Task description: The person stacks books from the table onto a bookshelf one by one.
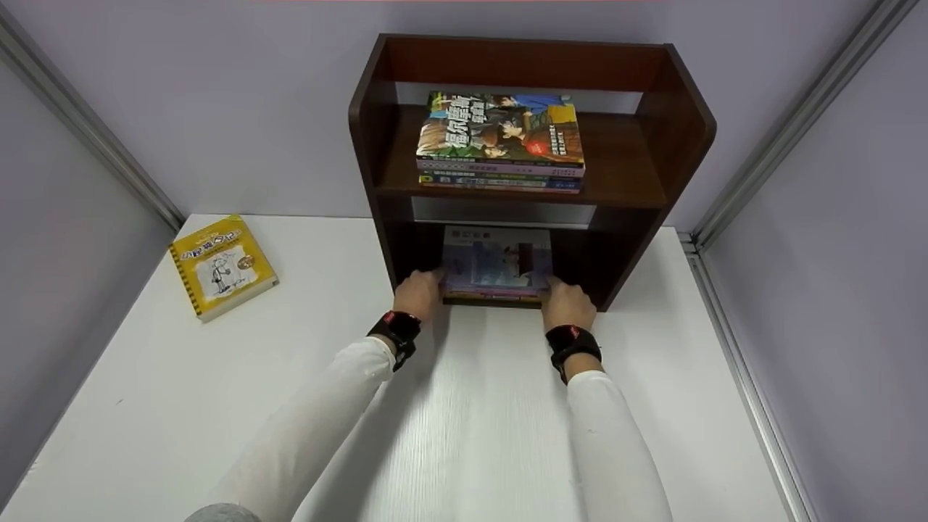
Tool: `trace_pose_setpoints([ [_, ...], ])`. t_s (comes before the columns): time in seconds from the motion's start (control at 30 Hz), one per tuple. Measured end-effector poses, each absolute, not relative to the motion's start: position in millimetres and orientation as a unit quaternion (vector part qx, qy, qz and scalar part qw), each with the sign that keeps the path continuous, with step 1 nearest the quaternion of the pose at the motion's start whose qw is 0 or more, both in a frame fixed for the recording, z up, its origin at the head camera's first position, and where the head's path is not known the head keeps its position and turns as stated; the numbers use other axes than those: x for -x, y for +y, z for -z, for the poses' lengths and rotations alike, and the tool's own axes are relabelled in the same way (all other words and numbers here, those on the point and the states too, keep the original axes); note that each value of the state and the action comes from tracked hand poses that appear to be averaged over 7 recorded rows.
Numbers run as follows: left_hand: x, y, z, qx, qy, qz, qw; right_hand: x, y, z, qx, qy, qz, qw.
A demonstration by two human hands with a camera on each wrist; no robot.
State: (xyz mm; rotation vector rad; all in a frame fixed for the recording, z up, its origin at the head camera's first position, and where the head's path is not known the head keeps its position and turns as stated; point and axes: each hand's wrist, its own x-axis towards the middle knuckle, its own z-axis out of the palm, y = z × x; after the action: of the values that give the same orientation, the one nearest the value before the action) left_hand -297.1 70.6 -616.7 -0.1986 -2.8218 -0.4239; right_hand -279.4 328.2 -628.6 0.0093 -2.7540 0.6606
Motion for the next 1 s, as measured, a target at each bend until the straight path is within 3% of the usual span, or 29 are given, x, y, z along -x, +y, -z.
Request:
trace_pose_setpoints([
  [0.13, 294, 67, 613, 0.069, -0.978, 0.157, 0.115, 277, 329, 630, -0.021, -0.957, -0.243, 0.157],
  [0.27, 290, 64, 611, 0.078, -0.976, 0.156, 0.131, 274, 330, 631, -0.032, -0.951, -0.247, 0.182],
  [0.5, 280, 53, 610, 0.132, -0.955, 0.163, 0.209, 266, 326, 629, -0.009, -0.932, -0.281, 0.228],
  [0.8, 261, 7, 604, 0.282, -0.888, 0.144, 0.334, 246, 312, 623, -0.035, -0.906, -0.358, 0.225],
  [1.0, 258, -35, 603, 0.293, -0.864, 0.147, 0.381, 229, 300, 624, -0.076, -0.896, -0.38, 0.217],
])
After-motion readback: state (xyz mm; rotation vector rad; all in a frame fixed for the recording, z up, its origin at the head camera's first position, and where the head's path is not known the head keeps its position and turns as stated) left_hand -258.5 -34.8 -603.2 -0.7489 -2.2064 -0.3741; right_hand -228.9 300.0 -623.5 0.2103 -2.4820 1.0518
